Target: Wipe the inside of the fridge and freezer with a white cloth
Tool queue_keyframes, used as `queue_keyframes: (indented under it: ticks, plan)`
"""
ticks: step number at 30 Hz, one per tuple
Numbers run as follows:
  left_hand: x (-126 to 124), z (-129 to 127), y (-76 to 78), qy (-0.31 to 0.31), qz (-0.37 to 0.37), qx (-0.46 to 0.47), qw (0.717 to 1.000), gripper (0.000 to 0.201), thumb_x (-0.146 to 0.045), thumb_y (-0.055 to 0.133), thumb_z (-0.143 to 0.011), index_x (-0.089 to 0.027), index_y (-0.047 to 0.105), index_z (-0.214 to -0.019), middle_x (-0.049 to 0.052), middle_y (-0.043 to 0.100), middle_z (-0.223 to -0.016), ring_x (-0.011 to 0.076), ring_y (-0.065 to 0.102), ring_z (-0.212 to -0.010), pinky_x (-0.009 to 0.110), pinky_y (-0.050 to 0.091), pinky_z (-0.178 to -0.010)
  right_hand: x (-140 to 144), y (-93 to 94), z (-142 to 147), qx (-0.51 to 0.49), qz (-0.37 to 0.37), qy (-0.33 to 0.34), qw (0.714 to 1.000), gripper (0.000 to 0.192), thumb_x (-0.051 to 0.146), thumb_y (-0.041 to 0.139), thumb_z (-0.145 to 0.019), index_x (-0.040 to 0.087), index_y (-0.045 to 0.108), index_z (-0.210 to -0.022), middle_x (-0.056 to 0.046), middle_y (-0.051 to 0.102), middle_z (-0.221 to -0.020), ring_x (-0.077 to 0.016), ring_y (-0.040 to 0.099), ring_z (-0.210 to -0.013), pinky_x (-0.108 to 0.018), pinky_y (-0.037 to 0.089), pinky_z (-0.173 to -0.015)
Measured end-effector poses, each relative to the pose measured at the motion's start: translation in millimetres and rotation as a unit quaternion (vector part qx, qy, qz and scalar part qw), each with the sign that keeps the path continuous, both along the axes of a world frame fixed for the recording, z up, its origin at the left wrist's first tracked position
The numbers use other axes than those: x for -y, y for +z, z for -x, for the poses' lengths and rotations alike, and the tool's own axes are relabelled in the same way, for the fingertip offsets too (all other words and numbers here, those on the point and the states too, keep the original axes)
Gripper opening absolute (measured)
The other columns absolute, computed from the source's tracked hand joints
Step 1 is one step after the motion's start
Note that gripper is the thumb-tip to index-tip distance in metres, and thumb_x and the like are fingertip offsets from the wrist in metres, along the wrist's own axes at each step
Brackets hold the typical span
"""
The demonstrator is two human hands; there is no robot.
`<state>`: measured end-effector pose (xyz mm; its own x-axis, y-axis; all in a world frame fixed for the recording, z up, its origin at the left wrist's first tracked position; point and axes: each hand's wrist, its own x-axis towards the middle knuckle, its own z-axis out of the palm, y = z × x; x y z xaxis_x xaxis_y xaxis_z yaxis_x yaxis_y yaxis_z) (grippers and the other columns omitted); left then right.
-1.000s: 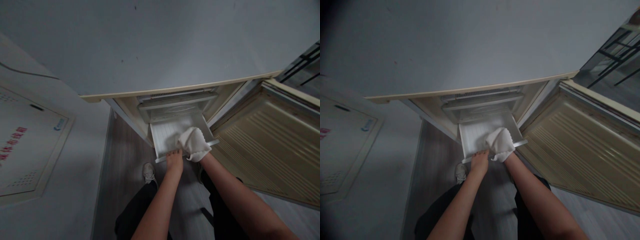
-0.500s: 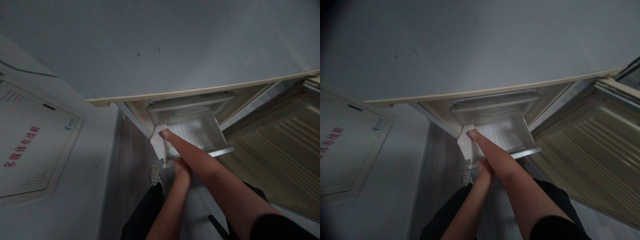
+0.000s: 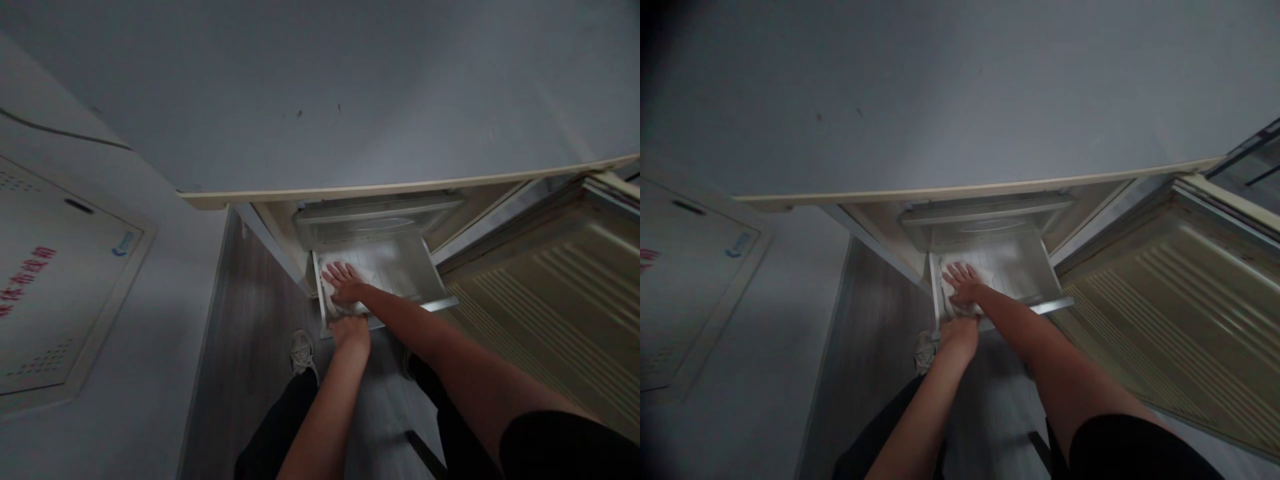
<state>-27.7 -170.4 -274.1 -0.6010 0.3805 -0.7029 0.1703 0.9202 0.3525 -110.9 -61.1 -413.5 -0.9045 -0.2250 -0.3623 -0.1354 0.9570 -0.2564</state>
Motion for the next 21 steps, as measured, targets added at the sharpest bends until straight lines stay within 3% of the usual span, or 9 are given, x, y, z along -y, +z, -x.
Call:
queue_keyframes:
  ticks: [3, 7, 11, 13, 15, 18, 19, 21]
  plan:
    - [-1.8, -0.4, 7.3, -0.077, 0.04, -0.018, 0.996, 0.045, -0.009, 0.037, -0.097, -0.019, 0.072, -0.125, 0.018, 0.071, -0.126, 0.0369, 0.063, -0.126, 0.061, 0.046, -0.109, -26.8, 4.0, -5.0, 0.051, -0.02, -0.11, 0.992, 0.092, 0.068, 0.044, -0.095, 0.028, 0.005, -0.168, -0.003, -0.011, -0.172, -0.0305, -0.01, -0.16, -0.057, -0.003, -0.127]
    - [-1.1, -2.8, 9.5, -0.134, 0.063, -0.025, 0.989, 0.047, -0.01, 0.039, -0.096, -0.021, 0.069, -0.131, 0.017, 0.071, -0.126, 0.0356, 0.064, -0.125, 0.055, 0.053, -0.103, -69.3, 10.3, -7.3, 0.059, -0.049, -0.342, 0.936, 0.087, 0.071, 0.027, -0.099, 0.029, -0.007, -0.167, -0.005, -0.02, -0.171, -0.0309, -0.015, -0.159, -0.066, 0.002, -0.123]
    - [0.3, -4.9, 9.6, -0.154, 0.075, -0.031, 0.985, 0.048, -0.012, 0.035, -0.099, -0.023, 0.068, -0.131, 0.016, 0.071, -0.128, 0.0336, 0.066, -0.123, 0.051, 0.056, -0.101, -80.9, 10.0, -8.9, 0.057, -0.067, -0.434, 0.897, 0.092, 0.076, 0.021, -0.097, 0.024, -0.01, -0.166, -0.011, -0.022, -0.17, -0.0357, -0.018, -0.158, -0.071, 0.004, -0.12]
    - [0.1, -4.4, 9.5, -0.159, 0.074, -0.032, 0.984, 0.049, -0.011, 0.033, -0.099, -0.022, 0.068, -0.131, 0.016, 0.071, -0.127, 0.0333, 0.066, -0.123, 0.051, 0.056, -0.101, -64.5, 7.3, -8.0, 0.052, -0.066, -0.402, 0.912, 0.104, 0.082, 0.029, -0.093, 0.02, -0.01, -0.166, -0.017, -0.023, -0.168, -0.0415, -0.02, -0.156, -0.072, 0.001, -0.119]
    - [-0.3, -2.8, 9.2, -0.165, 0.071, -0.03, 0.983, 0.049, -0.011, 0.033, -0.099, -0.023, 0.069, -0.13, 0.015, 0.071, -0.127, 0.0326, 0.066, -0.123, 0.051, 0.056, -0.101, -40.9, 3.8, -6.6, 0.035, -0.051, -0.292, 0.954, 0.11, 0.083, 0.04, -0.089, 0.02, -0.005, -0.167, -0.019, -0.023, -0.167, -0.0443, -0.021, -0.155, -0.071, -0.004, -0.119]
    - [0.1, 0.1, 8.1, -0.176, 0.065, -0.029, 0.982, 0.048, -0.01, 0.034, -0.098, -0.022, 0.07, -0.129, 0.015, 0.072, -0.126, 0.0321, 0.066, -0.124, 0.048, 0.057, -0.1, -22.7, 1.9, -5.2, 0.027, -0.022, -0.144, 0.989, 0.094, 0.073, 0.045, -0.095, 0.029, 0.005, -0.168, -0.009, -0.021, -0.17, -0.0378, -0.02, -0.156, -0.065, -0.006, -0.122]
    - [0.7, 0.8, 7.6, -0.18, 0.064, -0.032, 0.981, 0.048, -0.01, 0.035, -0.098, -0.021, 0.07, -0.129, 0.015, 0.072, -0.125, 0.032, 0.066, -0.124, 0.047, 0.057, -0.1, -26.9, 3.1, -5.5, 0.031, -0.019, -0.14, 0.99, 0.085, 0.068, 0.042, -0.098, 0.034, 0.007, -0.167, -0.004, -0.019, -0.171, -0.034, -0.02, -0.157, -0.063, -0.006, -0.123]
    - [2.5, 1.2, 6.6, -0.188, 0.061, -0.04, 0.979, 0.048, -0.009, 0.036, -0.097, -0.021, 0.07, -0.129, 0.015, 0.072, -0.126, 0.0317, 0.066, -0.124, 0.045, 0.057, -0.1, -51.4, 7.8, -9.3, 0.05, -0.03, -0.197, 0.979, 0.071, 0.06, 0.033, -0.104, 0.038, 0.006, -0.166, 0.001, -0.017, -0.171, -0.0294, -0.018, -0.158, -0.063, -0.003, -0.124]
